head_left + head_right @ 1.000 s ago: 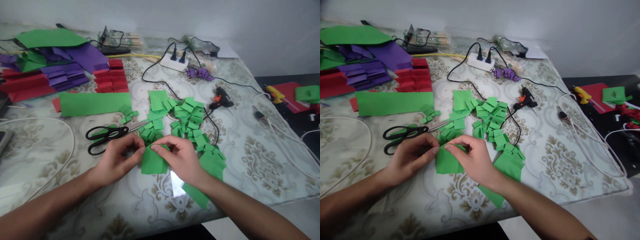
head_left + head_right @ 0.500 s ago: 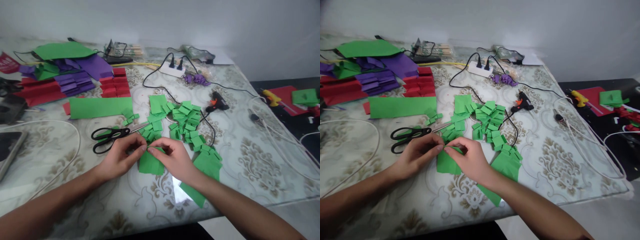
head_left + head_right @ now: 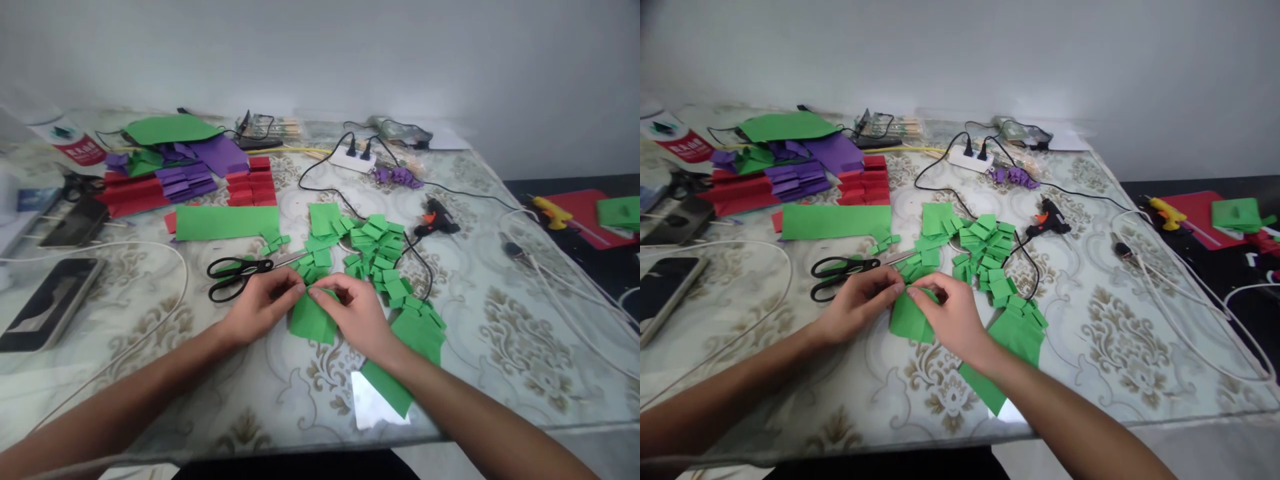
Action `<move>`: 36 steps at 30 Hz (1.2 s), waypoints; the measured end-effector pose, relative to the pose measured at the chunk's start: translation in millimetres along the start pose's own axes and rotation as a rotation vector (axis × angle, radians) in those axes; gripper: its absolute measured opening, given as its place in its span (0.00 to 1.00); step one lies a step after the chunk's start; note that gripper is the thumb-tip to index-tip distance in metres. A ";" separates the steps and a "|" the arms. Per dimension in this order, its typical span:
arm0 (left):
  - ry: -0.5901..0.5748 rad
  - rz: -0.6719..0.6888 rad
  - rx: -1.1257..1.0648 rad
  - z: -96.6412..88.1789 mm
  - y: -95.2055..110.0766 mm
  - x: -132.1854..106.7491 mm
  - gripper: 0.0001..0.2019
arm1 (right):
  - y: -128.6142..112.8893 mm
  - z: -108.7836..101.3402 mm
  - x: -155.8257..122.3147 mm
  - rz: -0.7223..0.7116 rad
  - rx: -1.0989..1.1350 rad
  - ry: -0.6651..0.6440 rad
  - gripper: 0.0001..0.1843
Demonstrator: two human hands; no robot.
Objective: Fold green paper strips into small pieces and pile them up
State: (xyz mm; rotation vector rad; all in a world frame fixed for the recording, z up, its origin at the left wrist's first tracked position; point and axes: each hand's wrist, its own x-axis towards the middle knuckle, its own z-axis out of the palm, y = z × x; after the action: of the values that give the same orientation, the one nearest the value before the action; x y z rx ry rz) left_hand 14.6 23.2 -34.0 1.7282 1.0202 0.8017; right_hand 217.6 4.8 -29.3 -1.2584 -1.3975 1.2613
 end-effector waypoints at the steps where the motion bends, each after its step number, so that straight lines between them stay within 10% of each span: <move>1: 0.005 -0.001 -0.003 0.1 0.1 -0.8 0.13 | -0.2 0.1 -0.1 0.001 0.013 -0.007 0.06; 36: -0.028 -0.070 -0.011 -11.8 6.2 -17.5 0.11 | -9.8 -1.4 -6.0 0.112 0.014 -0.082 0.07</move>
State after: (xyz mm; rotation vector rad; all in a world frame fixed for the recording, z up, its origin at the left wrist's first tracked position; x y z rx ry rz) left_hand -1.4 10.8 -25.4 1.6804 1.0504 0.7355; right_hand 218.5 -0.8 -19.2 -1.3031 -1.3895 1.4109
